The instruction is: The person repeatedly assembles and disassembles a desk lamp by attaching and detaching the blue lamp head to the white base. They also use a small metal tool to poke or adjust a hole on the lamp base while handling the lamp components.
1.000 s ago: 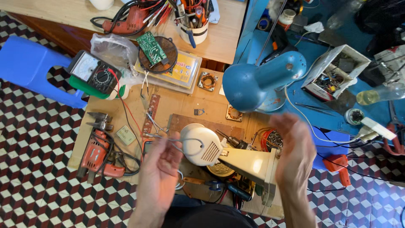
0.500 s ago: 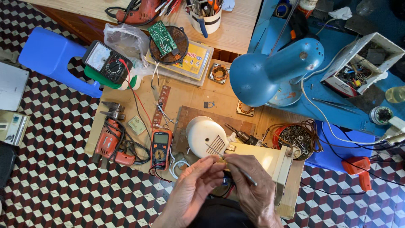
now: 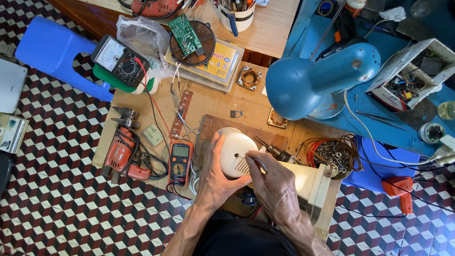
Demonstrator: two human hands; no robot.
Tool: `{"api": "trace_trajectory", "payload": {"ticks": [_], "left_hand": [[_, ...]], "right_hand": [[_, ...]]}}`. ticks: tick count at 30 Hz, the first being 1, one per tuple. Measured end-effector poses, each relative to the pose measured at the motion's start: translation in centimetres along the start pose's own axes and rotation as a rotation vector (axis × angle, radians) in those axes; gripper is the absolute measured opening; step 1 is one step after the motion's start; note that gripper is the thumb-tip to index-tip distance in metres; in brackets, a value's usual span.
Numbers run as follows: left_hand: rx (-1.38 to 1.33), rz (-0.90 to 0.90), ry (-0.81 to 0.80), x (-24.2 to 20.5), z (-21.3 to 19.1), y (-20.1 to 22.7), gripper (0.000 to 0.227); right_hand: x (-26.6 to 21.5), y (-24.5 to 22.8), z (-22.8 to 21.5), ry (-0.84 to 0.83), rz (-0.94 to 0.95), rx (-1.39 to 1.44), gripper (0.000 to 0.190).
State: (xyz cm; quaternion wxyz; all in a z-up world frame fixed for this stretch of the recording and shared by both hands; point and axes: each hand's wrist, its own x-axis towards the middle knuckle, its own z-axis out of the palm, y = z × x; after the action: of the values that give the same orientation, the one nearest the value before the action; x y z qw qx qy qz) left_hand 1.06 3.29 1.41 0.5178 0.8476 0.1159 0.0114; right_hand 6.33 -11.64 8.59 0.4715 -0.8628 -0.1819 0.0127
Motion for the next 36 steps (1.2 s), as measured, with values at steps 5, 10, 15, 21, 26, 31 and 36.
{"api": "trace_trajectory", "payload": {"ticks": [5,10,15,21,26,31,36], "left_hand": [[0.019,0.024,0.04,-0.2,0.5,0.0,0.119],[0.067,0.058,0.105,-0.4,1.1,0.5,0.115],[0.059,0.092,0.132,-0.6,1.0,0.7,0.116],[0.071,0.073,0.142,-0.5,1.1,0.6,0.118],[0.062,0.127,0.163,-0.5,1.2,0.1,0.118],[0.035,0.106,0.129,-0.6,1.0,0.0,0.122],[0.028,0.072,0.119,-0.6,1.0,0.1,0.124]], "right_hand": [[0.3,-0.7,-0.1,-0.013,-0.147,-0.076,0.015],[0.8,-0.5,0.3,-0.072,-0.182,-0.16,0.013],[0.6,0.0,1.3,-0.109,-0.16,-0.158,0.012],[0.5,0.4,1.4,-0.11,-0.144,-0.097,0.015],[0.3,0.5,1.2,-0.102,-0.126,-0.098,0.017],[-0.4,0.3,1.0,-0.083,-0.113,-0.073,0.016],[-1.0,0.4,1.1,-0.041,-0.133,-0.112,0.017]]}}
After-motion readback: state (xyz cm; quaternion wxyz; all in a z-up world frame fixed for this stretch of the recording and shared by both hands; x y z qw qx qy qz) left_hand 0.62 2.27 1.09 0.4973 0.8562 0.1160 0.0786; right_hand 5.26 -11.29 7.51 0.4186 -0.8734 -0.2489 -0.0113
